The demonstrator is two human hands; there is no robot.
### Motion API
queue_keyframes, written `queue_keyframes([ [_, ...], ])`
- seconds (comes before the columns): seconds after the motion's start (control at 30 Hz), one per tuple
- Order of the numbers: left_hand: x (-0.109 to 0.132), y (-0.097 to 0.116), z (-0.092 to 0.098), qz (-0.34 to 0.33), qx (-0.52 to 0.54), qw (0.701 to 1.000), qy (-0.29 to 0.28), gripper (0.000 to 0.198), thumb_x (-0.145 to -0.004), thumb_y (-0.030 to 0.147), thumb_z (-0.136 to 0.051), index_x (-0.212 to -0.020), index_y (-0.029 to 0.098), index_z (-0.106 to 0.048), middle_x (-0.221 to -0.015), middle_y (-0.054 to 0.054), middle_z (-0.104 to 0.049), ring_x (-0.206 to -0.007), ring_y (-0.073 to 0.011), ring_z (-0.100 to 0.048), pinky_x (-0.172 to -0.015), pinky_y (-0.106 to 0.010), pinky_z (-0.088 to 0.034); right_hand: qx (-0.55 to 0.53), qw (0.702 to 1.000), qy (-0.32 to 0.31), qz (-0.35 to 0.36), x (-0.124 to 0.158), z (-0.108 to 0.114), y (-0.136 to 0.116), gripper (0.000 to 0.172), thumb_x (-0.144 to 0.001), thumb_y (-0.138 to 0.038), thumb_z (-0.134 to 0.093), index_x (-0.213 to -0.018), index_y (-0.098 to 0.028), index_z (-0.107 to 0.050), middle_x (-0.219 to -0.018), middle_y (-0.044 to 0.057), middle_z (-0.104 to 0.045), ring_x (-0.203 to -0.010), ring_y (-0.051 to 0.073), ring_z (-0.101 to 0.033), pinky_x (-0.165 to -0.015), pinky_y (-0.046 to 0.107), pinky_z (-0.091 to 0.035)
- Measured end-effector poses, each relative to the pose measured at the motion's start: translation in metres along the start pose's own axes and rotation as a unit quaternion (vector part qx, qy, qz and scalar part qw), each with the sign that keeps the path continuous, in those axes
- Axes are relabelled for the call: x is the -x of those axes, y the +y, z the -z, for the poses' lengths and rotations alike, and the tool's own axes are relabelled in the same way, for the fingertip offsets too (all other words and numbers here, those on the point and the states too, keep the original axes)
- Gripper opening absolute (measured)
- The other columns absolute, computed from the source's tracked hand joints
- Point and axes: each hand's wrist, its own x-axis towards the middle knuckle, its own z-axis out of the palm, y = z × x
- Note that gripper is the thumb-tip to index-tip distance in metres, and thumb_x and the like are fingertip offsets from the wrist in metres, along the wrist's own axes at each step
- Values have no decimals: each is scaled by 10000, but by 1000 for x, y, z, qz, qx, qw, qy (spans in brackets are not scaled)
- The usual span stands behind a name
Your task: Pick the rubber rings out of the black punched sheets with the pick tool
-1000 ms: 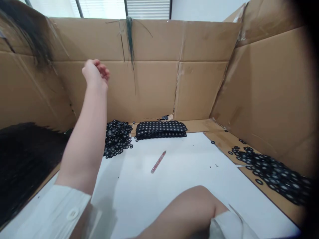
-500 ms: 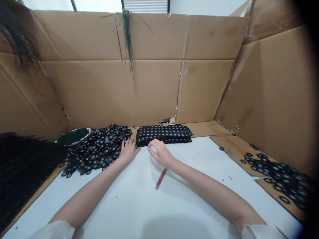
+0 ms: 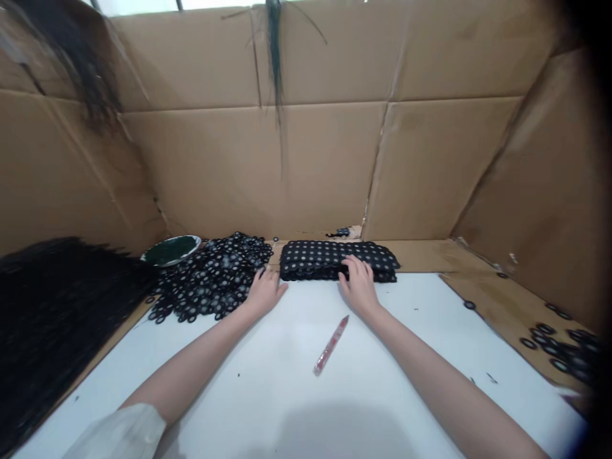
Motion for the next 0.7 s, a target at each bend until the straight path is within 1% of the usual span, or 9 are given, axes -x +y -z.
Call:
queue_keyframes([
  [0.03, 0, -1, 0, -2, -1, 1000, -4, 265, -818, 304, -396, -975, 169, -563, -1058, -103, -609, -1090, -228, -480, -1000, -431, -250, 10, 1000, 1, 5, 1, -2, 2, 332, -838, -245, -351, -1126, -110, -448, -1190, 152, -496, -1179, 222, -373, -998, 397, -215],
  [0.1, 1, -4, 0, -3, -8, 1000, -4, 220, -824, 270, -391, -893, 184, -582, -974, -89, -635, -1090, -222, -477, -1018, -437, -219, 36, 999, 5, -5, 2, -5, 7, 404, -846, -291, -338, -1192, -94, -404, -1240, 169, -460, -1212, 243, -336, -1007, 432, -193],
  [0.2, 3, -7, 3, -8, -12, 1000, 3, 195, -821, 267, -410, -846, 186, -586, -996, -95, -621, -1145, -226, -428, -1042, -439, -175, 87, 995, 10, -57, 4, -6, 23, 485, -847, -385, -326, -1228, -89, -379, -1291, 193, -398, -1246, 290, -270, -995, 493, -180],
  [0.3, 3, -5, 4, -21, -4, 1000, 5, 184, -798, 316, -464, -846, 181, -580, -1006, -96, -611, -1131, -226, -439, -1037, -416, -204, 114, 989, 5, -93, 6, -5, 39, 529, -835, -453, -331, -1230, -106, -394, -1315, 198, -352, -1245, 313, -251, -985, 508, -189],
  [0.43, 3, -2, 5, -6, 12, 1000, 15, 163, -821, 212, -404, -822, 187, -565, -895, -73, -623, -1013, -203, -514, -1005, -417, -254, 106, 986, 27, -126, 8, -6, 52, 573, -812, -503, -346, -1232, -119, -411, -1319, 220, -304, -1236, 365, -222, -932, 554, -227],
  [0.5, 5, -1, 7, 6, 22, 999, 28, 182, -829, 201, -380, -873, 183, -555, -955, -83, -608, -1055, -208, -489, -1007, -425, -249, 99, 985, 40, -136, 8, -6, 55, 609, -796, -532, -353, -1230, -110, -426, -1320, 237, -275, -1224, 389, -230, -912, 561, -244],
  [0.57, 10, 3, 12, 21, 33, 998, 48, 234, -837, 229, -372, -1009, 163, -516, -1104, -114, -554, -1150, -224, -415, -1020, -436, -223, 91, 986, 38, -137, 8, -5, 57, 643, -788, -552, -349, -1237, -98, -429, -1304, 247, -278, -1202, 390, -272, -910, 544, -262],
  [0.63, 13, 12, 15, 33, 43, 996, 68, 353, -847, 276, -359, -1169, 139, -412, -1255, -138, -451, -1230, -231, -322, -1034, -438, -197, 79, 987, 28, -136, 7, -4, 59, 652, -787, -561, -343, -1246, -107, -430, -1288, 239, -300, -1178, 376, -316, -910, 523, -280],
  [0.7, 12, 26, 16, 48, 72, 993, 81, 453, -858, 333, -338, -1263, 135, -301, -1334, -139, -371, -1265, -225, -270, -1040, -428, -196, 67, 987, 24, -142, 7, -3, 61, 638, -787, -564, -339, -1247, -133, -438, -1290, 222, -308, -1169, 370, -330, -906, 523, -285],
])
